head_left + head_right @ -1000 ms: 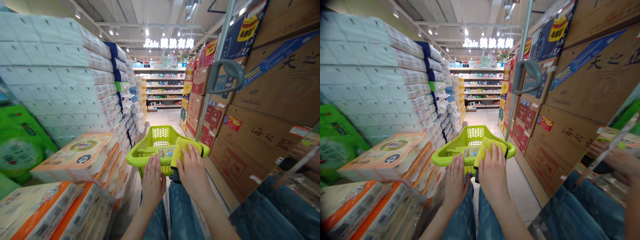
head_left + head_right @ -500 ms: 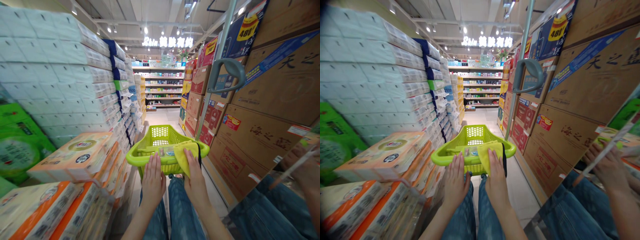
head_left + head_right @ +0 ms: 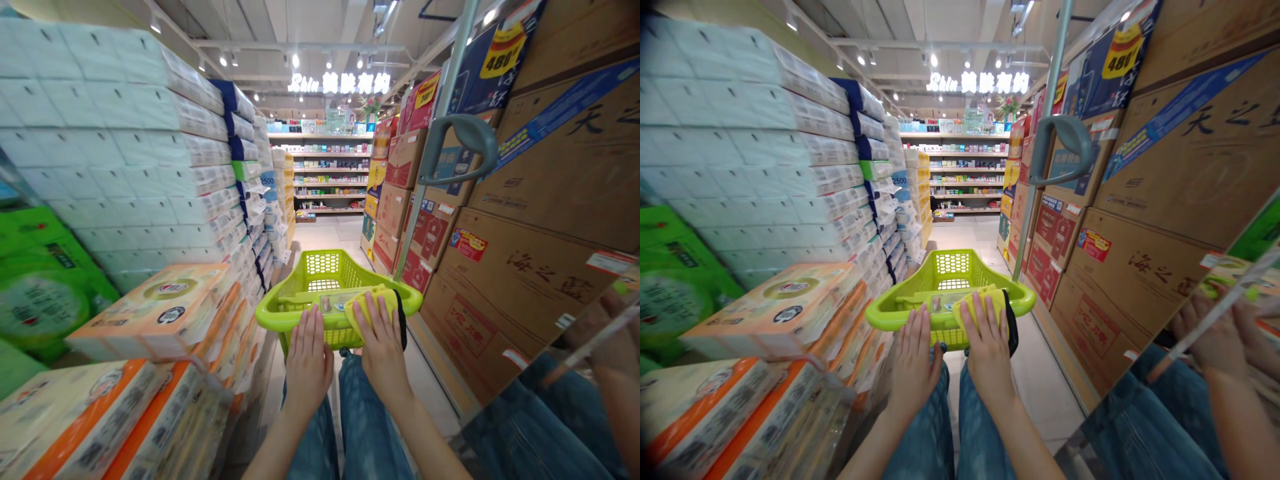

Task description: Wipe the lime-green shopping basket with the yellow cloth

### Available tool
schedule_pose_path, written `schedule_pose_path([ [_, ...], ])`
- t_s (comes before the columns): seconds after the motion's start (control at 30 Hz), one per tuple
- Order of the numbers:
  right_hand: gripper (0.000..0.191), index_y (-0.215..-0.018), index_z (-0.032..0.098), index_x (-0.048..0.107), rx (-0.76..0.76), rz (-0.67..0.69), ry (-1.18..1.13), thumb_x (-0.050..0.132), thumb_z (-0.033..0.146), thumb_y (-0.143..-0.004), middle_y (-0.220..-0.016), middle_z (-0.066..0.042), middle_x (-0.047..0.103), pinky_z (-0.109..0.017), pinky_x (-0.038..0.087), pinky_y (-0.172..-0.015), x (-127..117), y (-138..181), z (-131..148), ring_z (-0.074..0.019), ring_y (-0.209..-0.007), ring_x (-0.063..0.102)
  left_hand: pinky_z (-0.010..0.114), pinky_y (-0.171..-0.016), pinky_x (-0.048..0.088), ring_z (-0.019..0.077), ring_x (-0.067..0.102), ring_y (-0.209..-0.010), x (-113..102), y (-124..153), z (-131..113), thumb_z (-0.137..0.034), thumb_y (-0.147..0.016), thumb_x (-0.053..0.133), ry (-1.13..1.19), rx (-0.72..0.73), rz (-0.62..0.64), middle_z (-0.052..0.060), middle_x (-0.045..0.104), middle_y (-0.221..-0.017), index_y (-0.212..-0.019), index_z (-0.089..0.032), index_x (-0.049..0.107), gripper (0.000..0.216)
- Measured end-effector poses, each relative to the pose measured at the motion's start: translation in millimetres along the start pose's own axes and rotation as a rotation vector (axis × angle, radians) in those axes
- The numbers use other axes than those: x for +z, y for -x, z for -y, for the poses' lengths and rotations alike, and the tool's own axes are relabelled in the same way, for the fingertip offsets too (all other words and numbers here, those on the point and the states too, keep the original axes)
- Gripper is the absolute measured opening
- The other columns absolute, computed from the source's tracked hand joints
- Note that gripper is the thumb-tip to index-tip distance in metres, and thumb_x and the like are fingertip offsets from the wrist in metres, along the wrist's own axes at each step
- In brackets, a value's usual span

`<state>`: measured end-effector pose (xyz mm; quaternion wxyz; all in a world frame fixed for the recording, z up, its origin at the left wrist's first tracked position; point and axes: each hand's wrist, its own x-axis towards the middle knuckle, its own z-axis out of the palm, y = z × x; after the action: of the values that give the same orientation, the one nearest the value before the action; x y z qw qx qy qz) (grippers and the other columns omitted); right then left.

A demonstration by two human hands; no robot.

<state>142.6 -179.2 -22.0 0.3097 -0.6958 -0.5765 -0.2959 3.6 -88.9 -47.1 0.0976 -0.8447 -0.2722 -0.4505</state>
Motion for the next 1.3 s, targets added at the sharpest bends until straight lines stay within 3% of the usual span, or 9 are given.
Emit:
schedule_pose_path([
  [0.2, 0.08, -0.158, 0.031, 0.012, 0.183, -0.124, -0.053, 0.031, -0.001, -0.086, -0.165, -0.007, 0.015, -0.067, 0.022, -0.116, 5, 17, -20, -0.0292, -0.152, 0.011, 0.045, -0.116, 0.031, 0.0273, 0.026, -0.149, 1, 0, -2, -0.012, -0.091, 0.044, 0.003, -0.013, 0.006, 0.017, 0.041, -0.154, -0.156, -0.01, 0.015, 0.071],
  [0.33, 0.077, -0.158, 0.026, 0.007, 0.2, -0.142, -0.057, 0.032, 0.001, -0.09, -0.165, -0.01, 0.013, -0.068, 0.023, -0.116, 22, 20, 10, -0.0301, -0.152, 0.007, 0.046, -0.116, 0.032, 0.0274, 0.027, -0.149, 3, 1, -1, -0.013, -0.092, 0.044, -0.008, -0.013, 0.004, 0.017, 0.042, -0.154, -0.156, -0.01, 0.014, 0.071],
  [0.5, 0.074, -0.158, 0.021, 0.009, 0.102, -0.07, -0.025, 0.039, 0.005, -0.092, -0.16, -0.011, 0.031, -0.058, 0.023, -0.12, 40, 24, 52, -0.0269, -0.152, 0.011, 0.047, -0.117, 0.031, 0.0281, 0.024, -0.15, 6, 3, 2, -0.014, -0.092, 0.045, -0.031, 0.001, 0.001, 0.019, 0.038, -0.155, -0.156, -0.009, 0.013, 0.072],
  [0.63, 0.077, -0.158, 0.021, 0.008, 0.049, -0.083, 0.039, 0.037, 0.0, -0.09, -0.158, -0.009, 0.035, -0.054, 0.02, -0.122, 41, 32, 31, -0.0221, -0.153, 0.009, 0.046, -0.117, 0.031, 0.0281, 0.024, -0.15, 5, 3, 2, -0.013, -0.092, 0.044, -0.037, 0.007, 0.006, 0.018, 0.038, -0.155, -0.156, -0.009, 0.012, 0.072],
  [0.77, 0.079, -0.158, 0.02, 0.005, 0.146, -0.168, 0.073, 0.035, -0.001, -0.088, -0.164, -0.01, 0.02, -0.059, 0.021, -0.12, 40, 36, 2, -0.0258, -0.153, 0.005, 0.046, -0.116, 0.032, 0.0278, 0.026, -0.149, 2, 0, -1, -0.013, -0.091, 0.045, -0.021, 0.012, 0.009, 0.018, 0.04, -0.154, -0.156, -0.009, 0.013, 0.072],
  [0.9, 0.078, -0.158, 0.019, 0.001, 0.263, -0.202, -0.021, 0.032, 0.002, -0.089, -0.166, -0.01, 0.011, -0.064, 0.026, -0.116, 40, 27, 17, -0.0295, -0.153, 0.003, 0.045, -0.116, 0.031, 0.0274, 0.024, -0.15, 2, 0, -2, -0.012, -0.09, 0.045, -0.039, 0.004, 0.008, 0.018, 0.04, -0.154, -0.156, -0.008, 0.013, 0.073],
  [1.03, 0.074, -0.158, 0.016, 0.003, 0.141, -0.105, 0.005, 0.037, 0.006, -0.093, -0.163, -0.013, 0.024, -0.057, 0.026, -0.119, 42, 21, 49, -0.0268, -0.153, 0.003, 0.044, -0.117, 0.029, 0.0269, 0.022, -0.15, 4, 3, 1, -0.011, -0.09, 0.046, -0.05, 0.022, 0.007, 0.019, 0.041, -0.154, -0.155, -0.006, 0.015, 0.073],
  [1.13, 0.075, -0.158, 0.017, 0.006, 0.017, -0.045, 0.045, 0.037, 0.003, -0.091, -0.16, -0.01, 0.032, -0.052, 0.021, -0.122, 40, 23, 45, -0.023, -0.153, 0.006, 0.044, -0.117, 0.029, 0.027, 0.021, -0.151, 4, 3, 3, -0.011, -0.089, 0.046, -0.052, 0.026, 0.008, 0.019, 0.04, -0.154, -0.155, -0.007, 0.015, 0.073],
  [1.3, 0.084, -0.157, 0.032, 0.005, 0.18, -0.126, 0.078, 0.037, -0.002, -0.087, -0.166, -0.007, -0.003, -0.069, 0.024, -0.114, 25, 26, -5, -0.0344, -0.152, -0.001, 0.045, -0.116, 0.032, 0.0273, 0.025, -0.149, 2, 0, -1, -0.012, -0.091, 0.045, -0.04, 0.003, 0.016, 0.018, 0.04, -0.154, -0.156, -0.008, 0.013, 0.073],
])
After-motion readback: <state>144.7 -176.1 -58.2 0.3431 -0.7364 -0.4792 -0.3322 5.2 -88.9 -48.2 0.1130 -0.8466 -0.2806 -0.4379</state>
